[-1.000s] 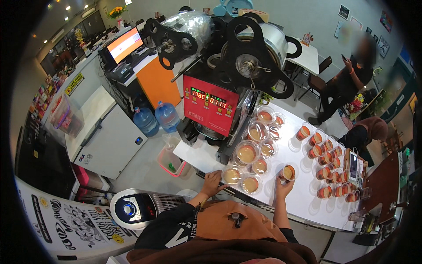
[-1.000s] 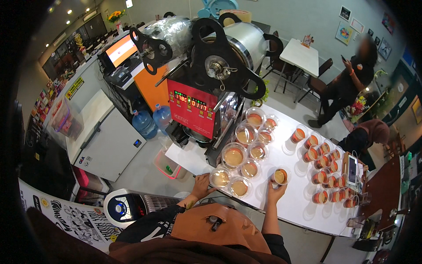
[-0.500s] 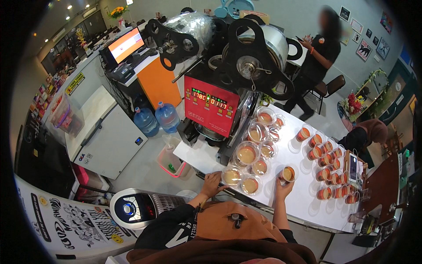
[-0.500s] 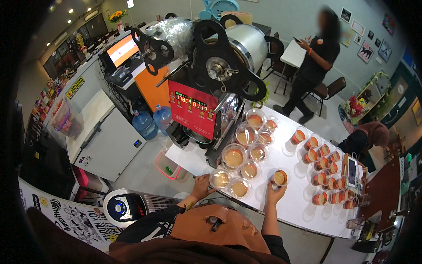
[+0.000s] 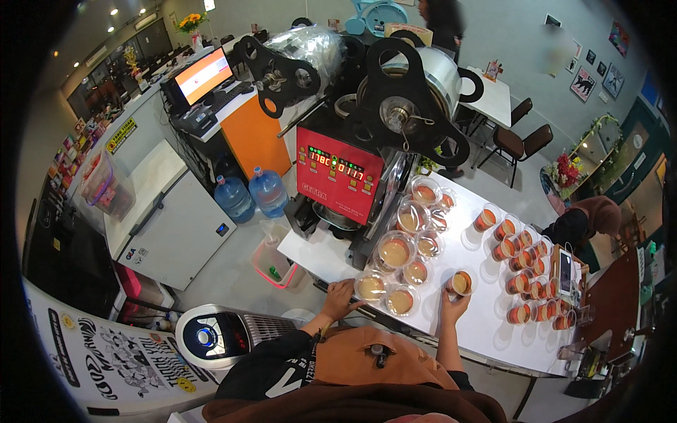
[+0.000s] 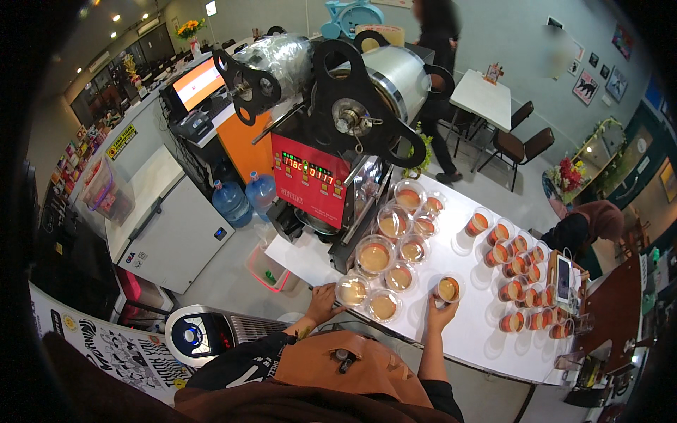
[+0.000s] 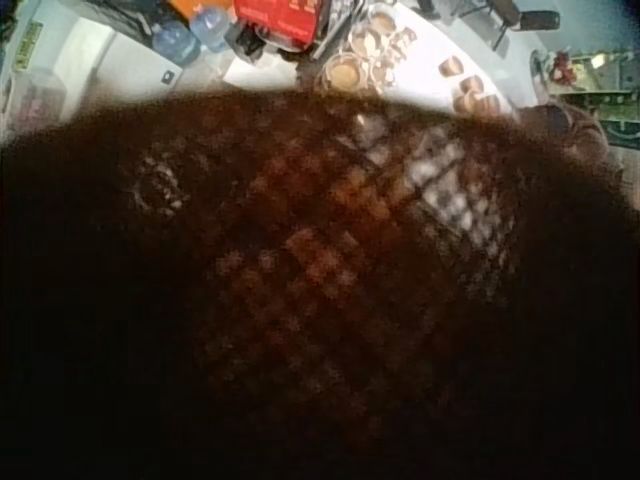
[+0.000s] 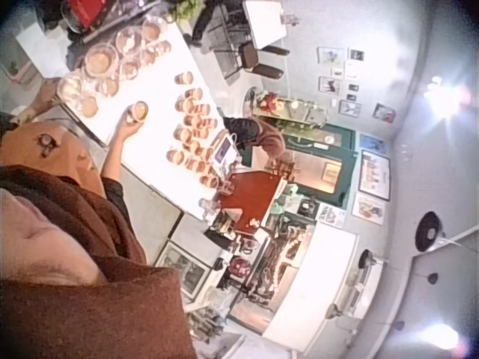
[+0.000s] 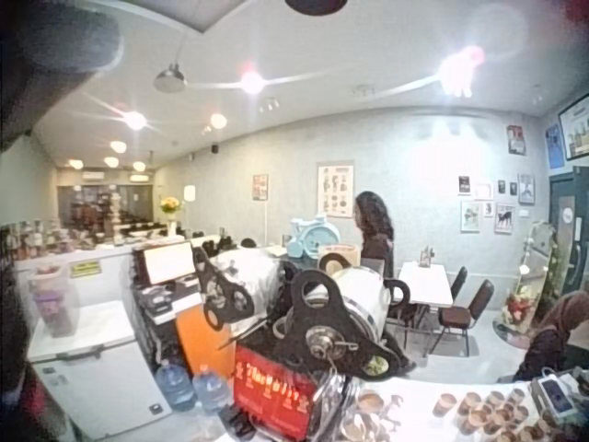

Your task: The person places small round desserts into a heat-sealing machine, seals them in plastic, and arranges them on the counter. The person also handles a stack of pre-sealed dessert cups and places them on the counter.

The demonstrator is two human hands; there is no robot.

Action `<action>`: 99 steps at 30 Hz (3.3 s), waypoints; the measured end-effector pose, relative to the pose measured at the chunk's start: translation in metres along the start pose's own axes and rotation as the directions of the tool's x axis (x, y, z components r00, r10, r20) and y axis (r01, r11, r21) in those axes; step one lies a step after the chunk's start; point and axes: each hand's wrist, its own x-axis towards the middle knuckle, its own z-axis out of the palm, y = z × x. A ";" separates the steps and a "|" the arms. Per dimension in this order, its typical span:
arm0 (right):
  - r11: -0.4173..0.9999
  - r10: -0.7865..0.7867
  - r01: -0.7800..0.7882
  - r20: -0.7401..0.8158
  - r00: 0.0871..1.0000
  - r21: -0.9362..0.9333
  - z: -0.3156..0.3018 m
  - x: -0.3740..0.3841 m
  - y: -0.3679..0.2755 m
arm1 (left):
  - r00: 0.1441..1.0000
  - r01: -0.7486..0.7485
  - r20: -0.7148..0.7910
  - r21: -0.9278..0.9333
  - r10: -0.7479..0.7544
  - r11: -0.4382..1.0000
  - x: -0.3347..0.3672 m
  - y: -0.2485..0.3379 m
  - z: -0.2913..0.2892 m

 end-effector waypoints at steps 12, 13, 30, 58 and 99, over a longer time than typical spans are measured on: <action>1.000 -0.026 0.026 0.008 1.000 -0.003 -0.001 0.000 -0.003 | 0.998 -0.043 -0.040 0.010 0.044 0.999 0.000 0.000 0.002; 1.000 -0.022 0.022 0.011 1.000 0.014 -0.001 0.000 -0.002 | 0.998 -0.042 -0.037 0.025 0.043 0.999 0.000 0.000 0.001; 0.999 -0.022 0.023 0.008 1.000 -0.029 -0.003 0.001 -0.004 | 0.984 0.047 -0.155 -0.269 -0.091 0.962 0.021 -0.007 -0.034; 0.999 -0.003 0.003 0.015 1.000 -0.041 -0.003 0.000 -0.004 | 0.797 0.476 -0.427 0.011 -0.427 0.879 0.120 0.010 -0.183; 0.998 -0.053 0.053 0.014 0.998 0.017 -0.002 0.000 -0.008 | 0.796 0.070 -0.605 0.061 -0.019 0.996 0.130 0.032 -0.247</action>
